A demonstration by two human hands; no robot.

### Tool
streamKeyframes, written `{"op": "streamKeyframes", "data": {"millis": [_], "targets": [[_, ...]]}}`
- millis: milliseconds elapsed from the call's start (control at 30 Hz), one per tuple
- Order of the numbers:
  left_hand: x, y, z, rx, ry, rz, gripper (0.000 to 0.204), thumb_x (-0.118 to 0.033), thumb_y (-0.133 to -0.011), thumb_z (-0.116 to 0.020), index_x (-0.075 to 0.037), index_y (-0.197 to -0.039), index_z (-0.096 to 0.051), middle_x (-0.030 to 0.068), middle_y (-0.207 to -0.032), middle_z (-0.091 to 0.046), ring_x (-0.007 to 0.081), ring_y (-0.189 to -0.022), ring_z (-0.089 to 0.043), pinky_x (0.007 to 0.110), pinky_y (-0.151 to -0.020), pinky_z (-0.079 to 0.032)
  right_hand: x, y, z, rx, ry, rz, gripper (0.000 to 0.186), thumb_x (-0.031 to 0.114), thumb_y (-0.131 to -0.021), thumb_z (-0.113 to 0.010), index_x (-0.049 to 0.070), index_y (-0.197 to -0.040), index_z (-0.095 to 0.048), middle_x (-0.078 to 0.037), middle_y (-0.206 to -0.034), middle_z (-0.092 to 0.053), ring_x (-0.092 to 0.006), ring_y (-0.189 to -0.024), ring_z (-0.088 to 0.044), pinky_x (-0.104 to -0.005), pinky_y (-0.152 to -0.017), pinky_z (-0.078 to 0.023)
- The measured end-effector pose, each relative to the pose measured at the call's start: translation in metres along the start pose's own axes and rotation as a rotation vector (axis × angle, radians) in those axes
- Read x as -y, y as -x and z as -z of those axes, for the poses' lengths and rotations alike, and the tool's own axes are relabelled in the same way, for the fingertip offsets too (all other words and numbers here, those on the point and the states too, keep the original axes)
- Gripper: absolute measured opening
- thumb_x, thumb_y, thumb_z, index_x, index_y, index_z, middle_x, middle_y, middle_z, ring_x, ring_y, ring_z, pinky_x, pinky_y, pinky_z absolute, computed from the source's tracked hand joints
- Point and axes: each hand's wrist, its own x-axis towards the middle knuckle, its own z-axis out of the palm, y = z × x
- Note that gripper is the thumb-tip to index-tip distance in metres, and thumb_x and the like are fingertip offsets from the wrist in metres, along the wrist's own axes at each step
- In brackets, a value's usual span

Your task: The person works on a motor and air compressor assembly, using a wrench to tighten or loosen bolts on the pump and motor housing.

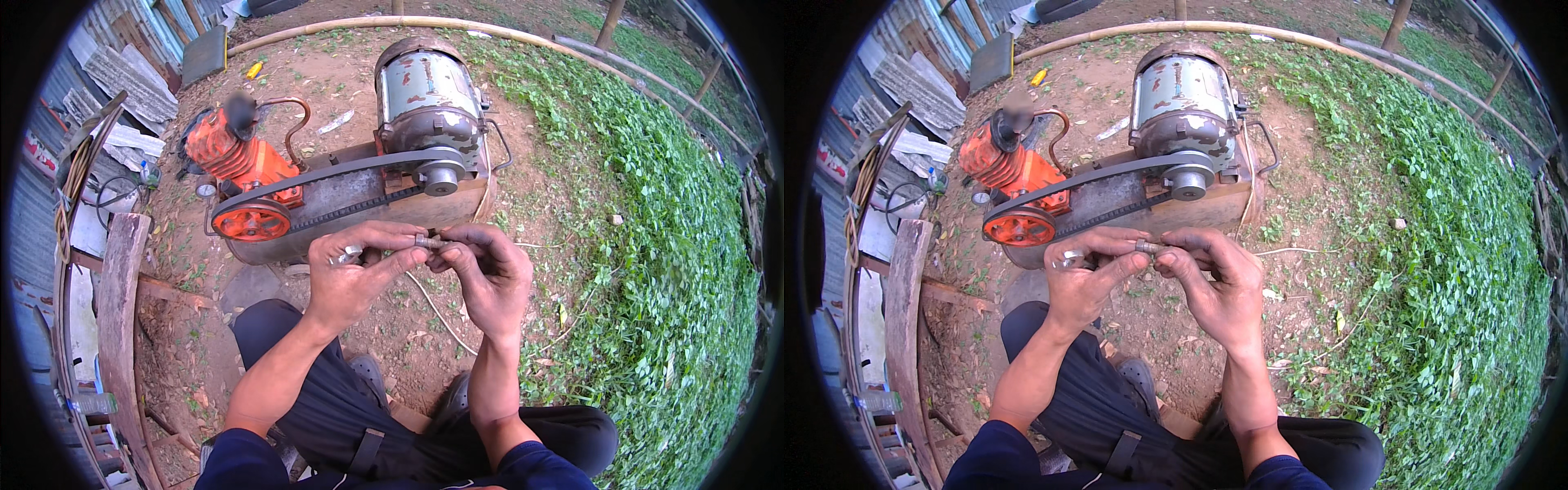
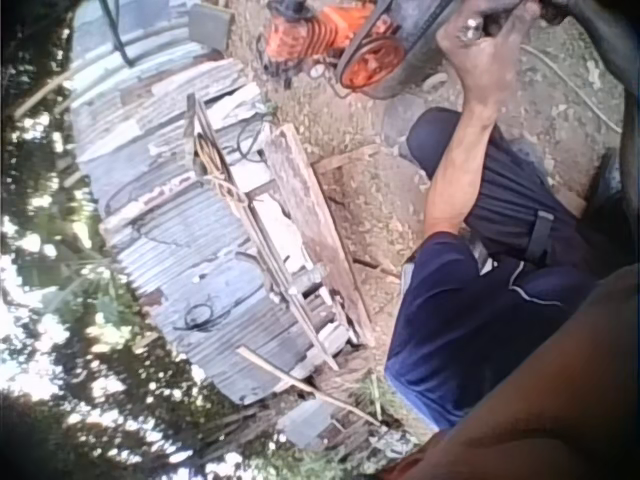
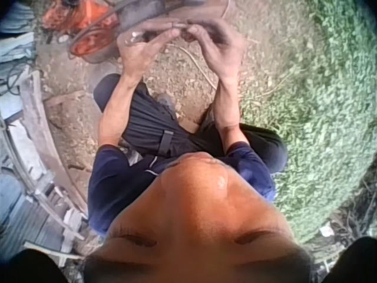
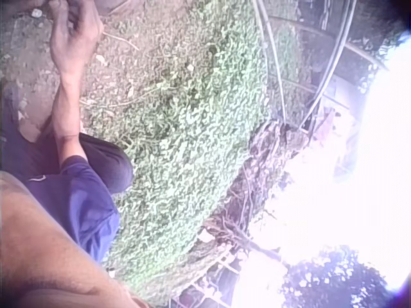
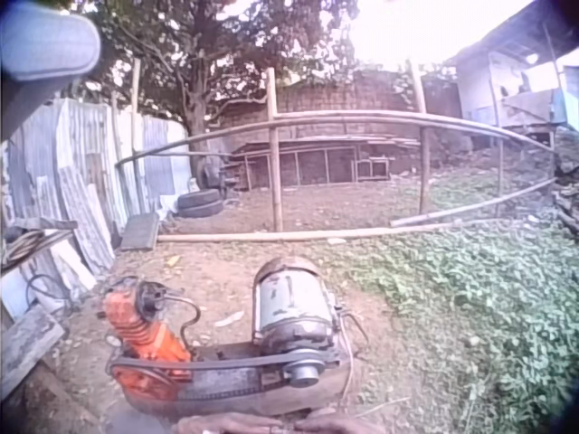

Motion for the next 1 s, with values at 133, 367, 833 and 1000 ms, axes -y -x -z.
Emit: {"op": "streamKeyframes", "data": {"millis": [133, 367, 833, 1000], "targets": [[-0.004, 0.000, -0.005, 0.001, 0.018, -0.085, 0.013, 0.000, -0.076, -0.078, -0.002, -0.088, -0.072, 0.0129, -0.096, -0.071, 0.0107, -0.083, -0.066, 0.021, -0.064, -0.050, 0.005, 0.001, -0.004, -0.038, -0.026, -0.099, 0.012, 0.006, -0.090, -0.065, -0.004, -0.096, -0.066, -0.006, -0.069, -0.066, -0.0091, -0.061, -0.064, -0.0216, -0.054, -0.051], [0.003, -0.001, -0.004, -0.051, -0.057, -0.080, 0.012, 0.000, -0.077, -0.078, -0.002, -0.087, -0.072, 0.0112, -0.096, -0.071, 0.0071, -0.078, -0.063, 0.019, -0.056, -0.043, 0.008, 0.000, -0.009, -0.060, -0.068, -0.185, 0.013, 0.008, -0.092, -0.064, -0.003, -0.098, -0.066, -0.005, -0.072, -0.066, -0.0068, -0.063, -0.061, -0.0206, -0.056, -0.049], [-0.004, -0.004, -0.006, 0.052, -0.198, -0.175, 0.011, 0.002, -0.076, -0.077, 0.000, -0.083, -0.070, 0.0144, -0.096, -0.070, 0.0080, -0.073, -0.063, 0.019, -0.056, -0.045, -0.019, -0.002, 0.014, 0.191, 0.124, -0.298, 0.042, 0.035, -0.100, -0.050, 0.000, -0.077, -0.055, -0.002, -0.063, -0.054, -0.0064, -0.058, -0.045, -0.0282, -0.051, -0.035], [0.006, -0.003, -0.003, -0.051, -0.094, -0.128, 0.010, 0.001, -0.077, -0.077, 0.000, -0.084, -0.070, 0.0134, -0.096, -0.071, 0.0074, -0.075, -0.062, 0.019, -0.058, -0.045, -0.007, -0.006, -0.006, 0.051, -0.032, -0.228, 0.021, 0.022, -0.094, -0.063, 0.001, -0.093, -0.061, -0.001, -0.067, -0.060, -0.0070, -0.065, -0.056, -0.0227, -0.060, -0.045]]}}
